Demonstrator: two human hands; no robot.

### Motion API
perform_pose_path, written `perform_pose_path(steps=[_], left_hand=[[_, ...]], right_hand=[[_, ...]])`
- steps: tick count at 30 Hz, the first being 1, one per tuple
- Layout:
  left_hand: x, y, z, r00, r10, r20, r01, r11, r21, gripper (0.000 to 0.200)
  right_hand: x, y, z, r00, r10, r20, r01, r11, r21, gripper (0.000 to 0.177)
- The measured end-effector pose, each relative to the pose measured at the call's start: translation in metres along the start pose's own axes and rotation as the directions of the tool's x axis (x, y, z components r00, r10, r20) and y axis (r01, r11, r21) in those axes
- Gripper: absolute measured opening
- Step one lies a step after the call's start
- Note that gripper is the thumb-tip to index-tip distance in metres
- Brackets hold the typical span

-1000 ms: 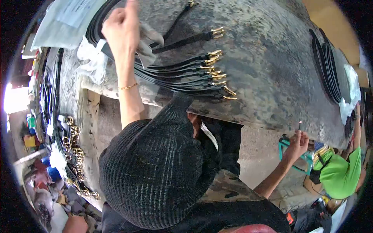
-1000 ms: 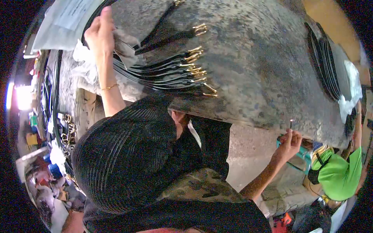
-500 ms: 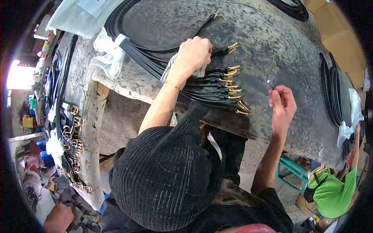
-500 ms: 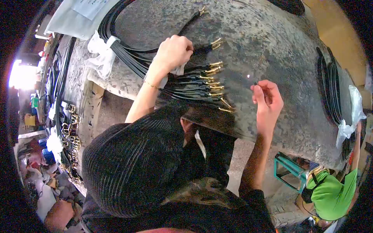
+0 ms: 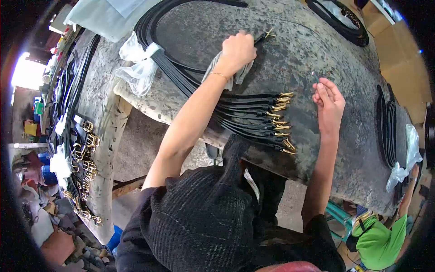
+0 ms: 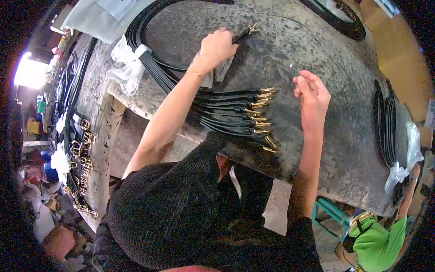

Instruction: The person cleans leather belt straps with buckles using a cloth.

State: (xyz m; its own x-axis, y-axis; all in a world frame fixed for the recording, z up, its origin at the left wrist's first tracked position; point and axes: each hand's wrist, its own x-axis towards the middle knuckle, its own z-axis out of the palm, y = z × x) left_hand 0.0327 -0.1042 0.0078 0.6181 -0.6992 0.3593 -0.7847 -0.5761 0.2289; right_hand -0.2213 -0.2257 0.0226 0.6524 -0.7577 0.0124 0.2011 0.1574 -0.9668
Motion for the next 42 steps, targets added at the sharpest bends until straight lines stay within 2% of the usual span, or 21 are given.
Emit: perform_pose_path(steps=[1, 2, 5, 8, 12, 14, 15, 17, 18, 20, 21, 23, 25, 27, 29, 30, 32, 34, 37, 39, 42], left_hand=[[0.004, 0.0, 0.006, 0.997, -0.006, 0.082, 0.002, 0.999, 0.046, 0.024], [0.0, 0.002, 0.013, 0.998, 0.036, 0.045, -0.036, 0.999, 0.003, 0.02], [-0.019, 0.013, 0.024, 0.976, 0.186, 0.111, -0.173, 0.978, -0.117, 0.019], [-0.04, 0.029, 0.007, 0.969, 0.183, 0.167, -0.151, 0.97, -0.188, 0.02], [-0.039, 0.019, 0.018, 0.955, 0.236, 0.18, -0.184, 0.946, -0.266, 0.022], [-0.032, 0.02, 0.015, 0.967, 0.139, 0.215, -0.061, 0.941, -0.333, 0.022], [-0.028, 0.02, 0.017, 0.967, 0.136, 0.217, -0.058, 0.942, -0.331, 0.022], [-0.021, 0.02, 0.021, 0.945, 0.049, 0.324, 0.081, 0.923, -0.375, 0.023], [-0.018, 0.02, 0.021, 0.944, 0.046, 0.326, 0.084, 0.924, -0.373, 0.023], [-0.014, 0.018, 0.023, 0.948, 0.138, 0.288, -0.002, 0.904, -0.428, 0.023], [-0.01, 0.015, 0.027, 0.948, 0.135, 0.289, 0.001, 0.904, -0.427, 0.023], [-0.007, 0.011, 0.037, 0.925, 0.297, 0.238, -0.168, 0.88, -0.445, 0.021], [-0.008, 0.015, 0.036, 0.935, 0.275, 0.224, -0.143, 0.871, -0.47, 0.019], [-0.01, 0.017, 0.036, 0.958, 0.189, 0.216, -0.064, 0.875, -0.48, 0.015], [-0.008, 0.016, 0.038, 0.959, 0.18, 0.218, -0.047, 0.862, -0.505, 0.015], [-0.008, 0.015, 0.038, 0.961, 0.171, 0.218, -0.031, 0.85, -0.527, 0.015], [-0.008, 0.014, 0.038, 0.965, 0.157, 0.21, -0.014, 0.833, -0.553, 0.016], [-0.008, 0.013, 0.036, 0.969, 0.143, 0.199, -0.002, 0.817, -0.577, 0.016], [-0.009, 0.012, 0.036, 0.972, 0.107, 0.207, 0.044, 0.788, -0.615, 0.017], [-0.009, 0.012, 0.038, 0.984, 0.111, 0.138, 0.007, 0.753, -0.658, 0.016], [-0.009, 0.012, 0.038, 0.974, 0.102, 0.204, 0.052, 0.771, -0.634, 0.017]], right_hand=[[0.007, -0.001, 0.002, 1.0, -0.006, 0.009, 0.006, 1.0, -0.005, 0.023], [0.013, -0.001, 0.003, 1.0, -0.022, 0.022, 0.022, 1.0, 0.002, 0.024], [0.029, 0.003, 0.005, 0.999, -0.039, 0.036, 0.038, 0.999, 0.022, 0.025], [0.047, 0.012, 0.014, 0.999, -0.027, 0.033, 0.025, 0.998, 0.051, 0.026], [0.077, 0.041, 0.028, 0.998, -0.014, 0.066, 0.006, 0.993, 0.119, 0.024], [0.089, 0.054, 0.038, 0.998, 0.021, 0.06, -0.028, 0.993, 0.117, 0.022], [0.094, 0.06, 0.042, 0.998, -0.002, 0.07, -0.008, 0.991, 0.136, 0.02], [0.111, 0.083, 0.041, 0.999, -0.015, 0.052, 0.009, 0.994, 0.111, 0.019], [0.115, 0.088, 0.042, 0.999, -0.032, 0.031, 0.029, 0.996, 0.083, 0.019], [0.117, 0.097, 0.04, 0.999, -0.041, 0.0, 0.041, 0.996, 0.077, 0.017], [0.115, 0.096, 0.04, 0.999, -0.045, -0.015, 0.047, 0.988, 0.15, 0.016], [0.11, 0.093, 0.038, 0.998, -0.055, -0.023, 0.059, 0.966, 0.251, 0.012], [0.109, 0.096, 0.03, 0.999, -0.054, -0.004, 0.053, 0.956, 0.29, 0.009], [0.108, 0.096, 0.032, 0.998, -0.052, 0.024, 0.041, 0.943, 0.331, 0.007], [0.104, 0.097, 0.04, 0.984, -0.176, -0.01, 0.176, 0.982, 0.068, 0.002], [0.102, 0.096, 0.04, 0.986, -0.168, -0.012, 0.168, 0.984, 0.066, 0.002], [0.098, 0.092, 0.041, 0.969, -0.235, 0.081, 0.248, 0.922, -0.298, 0.003], [0.098, 0.093, 0.044, 0.965, -0.251, 0.079, 0.263, 0.926, -0.27, 0.005], [0.098, 0.096, 0.042, 0.961, -0.235, 0.143, 0.273, 0.885, -0.377, 0.004], [0.098, 0.094, 0.044, 0.958, -0.248, 0.145, 0.285, 0.878, -0.385, 0.003], [0.095, 0.091, 0.046, 0.964, -0.22, 0.149, 0.264, 0.848, -0.459, 0.004]])
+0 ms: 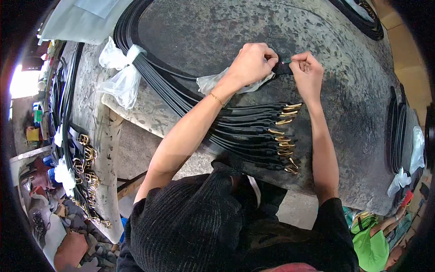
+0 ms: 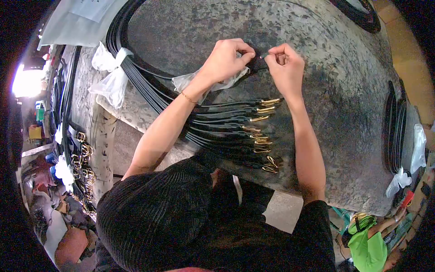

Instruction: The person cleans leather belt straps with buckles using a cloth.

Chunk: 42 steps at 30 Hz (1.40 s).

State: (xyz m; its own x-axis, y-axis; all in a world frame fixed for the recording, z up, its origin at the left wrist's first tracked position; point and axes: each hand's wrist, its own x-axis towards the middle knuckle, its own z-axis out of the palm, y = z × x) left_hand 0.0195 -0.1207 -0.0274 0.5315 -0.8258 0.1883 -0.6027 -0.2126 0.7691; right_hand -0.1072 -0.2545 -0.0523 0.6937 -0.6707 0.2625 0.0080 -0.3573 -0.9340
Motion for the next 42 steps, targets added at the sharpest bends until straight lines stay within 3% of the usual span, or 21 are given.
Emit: perform_pose_path(steps=[10, 13, 15, 16, 18, 20, 22, 29, 42], left_hand=[[-0.002, 0.002, 0.0, 0.999, 0.024, -0.036, -0.024, 1.0, -0.006, 0.017], [-0.002, 0.001, 0.001, 0.998, 0.044, -0.051, -0.045, 0.999, -0.018, 0.017], [-0.003, 0.006, 0.001, 0.995, 0.081, -0.067, -0.082, 0.997, -0.012, 0.017], [-0.006, 0.01, 0.001, 0.994, 0.085, -0.067, -0.086, 0.996, -0.012, 0.017], [-0.014, 0.021, 0.001, 0.959, 0.278, 0.048, -0.282, 0.948, 0.147, 0.018], [-0.016, 0.022, 0.0, 0.947, 0.295, 0.13, -0.319, 0.918, 0.237, 0.022], [-0.015, 0.019, 0.0, 0.939, 0.312, 0.147, -0.34, 0.909, 0.241, 0.024], [-0.014, 0.015, 0.002, 0.934, 0.339, 0.11, -0.355, 0.906, 0.231, 0.025], [-0.016, 0.018, 0.001, 0.946, 0.302, 0.121, -0.323, 0.918, 0.232, 0.024]], right_hand=[[-0.001, -0.007, 0.0, 1.0, -0.004, -0.004, 0.004, 0.998, -0.07, 0.005], [0.001, -0.003, -0.001, 1.0, -0.012, 0.023, 0.011, 1.0, 0.011, 0.003], [0.006, 0.004, 0.001, 0.981, 0.131, -0.145, -0.045, 0.874, 0.485, 0.002], [0.007, 0.01, -0.002, 0.98, 0.129, -0.149, -0.041, 0.874, 0.484, 0.002], [0.009, 0.013, -0.01, 0.967, 0.19, -0.168, -0.016, 0.707, 0.707, 0.005], [0.006, 0.008, -0.013, 0.958, 0.187, -0.216, -0.003, 0.765, 0.644, 0.002], [0.006, 0.002, -0.018, 0.991, 0.072, -0.111, -0.049, 0.978, 0.203, 0.002], [0.008, 0.016, -0.018, 0.999, 0.007, -0.052, -0.001, 0.993, 0.121, 0.005], [0.006, 0.0, -0.019, 0.999, 0.033, -0.037, -0.033, 0.999, 0.0, 0.007]])
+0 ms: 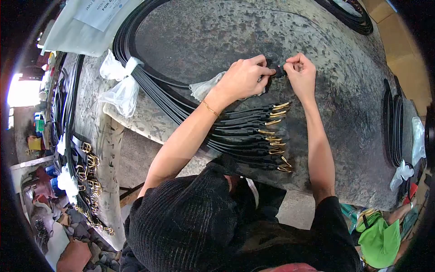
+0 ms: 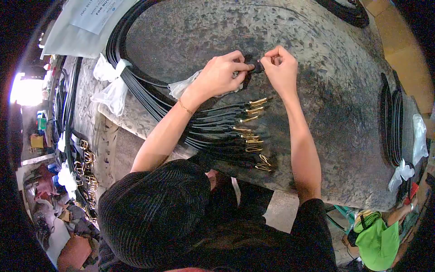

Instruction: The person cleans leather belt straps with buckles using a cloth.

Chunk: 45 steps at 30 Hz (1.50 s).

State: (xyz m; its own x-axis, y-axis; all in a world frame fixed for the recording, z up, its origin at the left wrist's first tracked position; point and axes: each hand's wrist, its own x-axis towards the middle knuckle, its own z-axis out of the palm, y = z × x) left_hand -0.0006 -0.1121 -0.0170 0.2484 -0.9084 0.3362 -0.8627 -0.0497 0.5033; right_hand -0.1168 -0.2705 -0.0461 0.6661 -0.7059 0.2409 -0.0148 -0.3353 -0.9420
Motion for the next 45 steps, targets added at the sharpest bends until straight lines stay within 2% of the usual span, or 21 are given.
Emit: perform_pose_path(steps=[3, 5, 7, 9, 11, 16, 21, 24, 26, 27, 29, 31, 35, 36, 38, 40, 42, 44, 45], left_hand=[[0.0, -0.001, 0.0, 1.0, -0.005, 0.002, 0.005, 1.0, 0.0, 0.026], [0.0, 0.0, 0.001, 1.0, -0.011, -0.004, 0.011, 1.0, -0.002, 0.027], [0.0, 0.004, 0.001, 0.999, 0.006, -0.044, -0.004, 0.999, 0.035, 0.027], [0.0, 0.004, 0.001, 1.0, 0.011, -0.022, -0.009, 0.998, 0.062, 0.025], [0.0, 0.003, 0.002, 1.0, 0.014, -0.004, -0.013, 0.996, 0.088, 0.022], [-0.001, -0.002, 0.002, 0.999, 0.004, -0.041, -0.006, 0.999, -0.037, 0.016], [-0.001, -0.004, 0.005, 0.999, -0.025, -0.046, 0.025, 1.0, 0.0, 0.014], [0.001, -0.004, 0.005, 0.997, -0.06, -0.041, 0.06, 0.998, 0.013, 0.015], [0.001, 0.0, 0.004, 0.995, -0.091, -0.032, 0.091, 0.996, -0.005, 0.018], [0.001, 0.002, 0.004, 0.995, -0.058, -0.077, 0.057, 0.998, -0.017, 0.018], [0.001, 0.001, 0.004, 0.992, -0.025, -0.123, 0.022, 0.999, -0.028, 0.018], [0.0, -0.005, 0.003, 0.999, 0.021, -0.027, -0.022, 0.999, -0.037, 0.02], [-0.003, -0.003, 0.005, 0.999, 0.026, -0.037, -0.026, 1.0, -0.017, 0.016], [-0.003, -0.001, 0.006, 0.999, -0.011, -0.037, 0.011, 1.0, 0.005, 0.014], [-0.002, 0.002, 0.006, 0.998, -0.046, -0.039, 0.047, 0.999, 0.026, 0.012], [-0.001, 0.0, 0.008, 0.997, -0.073, -0.026, 0.075, 0.995, 0.069, 0.01], [-0.001, -0.001, 0.007, 0.996, -0.081, -0.027, 0.082, 0.995, 0.061, 0.009], [-0.001, -0.001, 0.007, 0.996, -0.09, -0.03, 0.091, 0.994, 0.055, 0.009], [0.0, -0.001, 0.007, 0.995, -0.089, -0.048, 0.09, 0.995, 0.035, 0.009]], right_hand=[[0.003, 0.004, -0.002, 0.998, 0.066, 0.023, -0.068, 0.995, 0.074, 0.006], [0.006, 0.011, 0.0, 0.995, 0.093, -0.041, -0.071, 0.928, 0.366, 0.004], [0.007, 0.014, -0.003, 0.994, 0.106, -0.027, -0.087, 0.913, 0.398, 0.003], [0.009, 0.021, -0.007, 0.993, 0.12, -0.013, -0.102, 0.897, 0.43, 0.003], [0.011, 0.029, -0.011, 0.993, 0.115, 0.031, -0.112, 0.821, 0.56, 0.004], [0.01, 0.022, -0.007, 0.994, 0.109, 0.012, -0.097, 0.827, 0.554, 0.005], [0.008, 0.014, -0.008, 0.988, 0.153, 0.03, -0.148, 0.855, 0.497, 0.005], [0.009, 0.02, -0.009, 0.996, 0.078, 0.039, -0.087, 0.849, 0.521, 0.005], [0.009, 0.019, -0.012, 0.989, 0.129, 0.07, -0.146, 0.805, 0.575, 0.006], [0.009, 0.017, -0.012, 0.989, 0.128, 0.07, -0.145, 0.805, 0.576, 0.006], [0.009, 0.014, -0.013, 0.985, 0.164, 0.062, -0.162, 0.72, 0.674, 0.006], [0.01, 0.014, -0.013, 0.985, 0.16, 0.059, -0.158, 0.723, 0.672, 0.006], [0.01, 0.021, -0.011, 0.993, 0.103, 0.049, -0.11, 0.733, 0.671, 0.004], [0.01, 0.023, -0.01, 0.994, 0.102, 0.05, -0.109, 0.733, 0.672, 0.004], [0.009, 0.027, -0.01, 0.998, 0.024, 0.051, -0.043, 0.909, 0.414, 0.003], [0.005, 0.015, -0.006, 0.997, -0.013, 0.074, -0.015, 0.933, 0.36, 0.004], [0.0, 0.009, -0.004, 0.994, -0.047, 0.1, 0.014, 0.952, 0.305, 0.005], [-0.002, 0.008, -0.003, 0.977, -0.071, 0.2, 0.021, 0.97, 0.24, 0.004], [-0.003, 0.006, 0.0, 0.98, -0.066, 0.19, 0.024, 0.976, 0.216, 0.004]])
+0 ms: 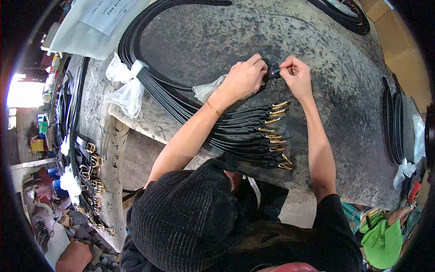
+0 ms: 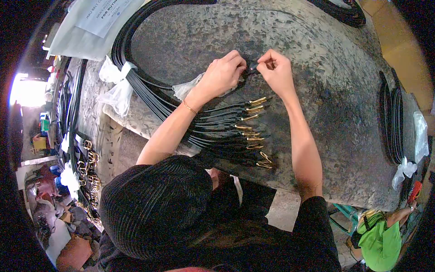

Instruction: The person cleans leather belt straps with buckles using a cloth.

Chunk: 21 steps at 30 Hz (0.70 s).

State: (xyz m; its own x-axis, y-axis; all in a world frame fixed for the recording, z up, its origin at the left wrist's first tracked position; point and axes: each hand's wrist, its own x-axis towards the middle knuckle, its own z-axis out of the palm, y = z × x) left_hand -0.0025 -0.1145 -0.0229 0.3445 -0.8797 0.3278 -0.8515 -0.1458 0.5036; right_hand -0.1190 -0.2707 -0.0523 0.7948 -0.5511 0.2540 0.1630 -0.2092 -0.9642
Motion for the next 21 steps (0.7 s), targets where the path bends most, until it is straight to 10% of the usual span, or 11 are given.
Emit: perform_pose_path(steps=[13, 17, 19, 21], left_hand=[[0.001, 0.0, -0.001, 1.0, -0.016, -0.016, 0.015, 0.999, -0.05, 0.011], [0.002, 0.005, -0.004, 0.999, -0.031, 0.031, 0.031, 0.999, -0.009, 0.015], [0.005, 0.009, -0.003, 1.0, -0.005, -0.004, 0.004, 0.998, -0.06, 0.021], [0.01, 0.011, 0.002, 0.999, 0.03, -0.03, -0.031, 0.999, -0.042, 0.027]], right_hand=[[-0.001, -0.004, -0.001, 0.999, -0.018, 0.049, 0.028, 0.974, -0.226, 0.005], [0.007, 0.006, -0.016, 0.984, 0.064, -0.166, -0.024, 0.971, 0.236, 0.002], [0.012, 0.006, -0.023, 0.942, 0.264, -0.206, -0.019, 0.658, 0.753, 0.003], [0.014, 0.007, -0.022, 0.919, 0.308, -0.247, -0.022, 0.664, 0.747, 0.003]])
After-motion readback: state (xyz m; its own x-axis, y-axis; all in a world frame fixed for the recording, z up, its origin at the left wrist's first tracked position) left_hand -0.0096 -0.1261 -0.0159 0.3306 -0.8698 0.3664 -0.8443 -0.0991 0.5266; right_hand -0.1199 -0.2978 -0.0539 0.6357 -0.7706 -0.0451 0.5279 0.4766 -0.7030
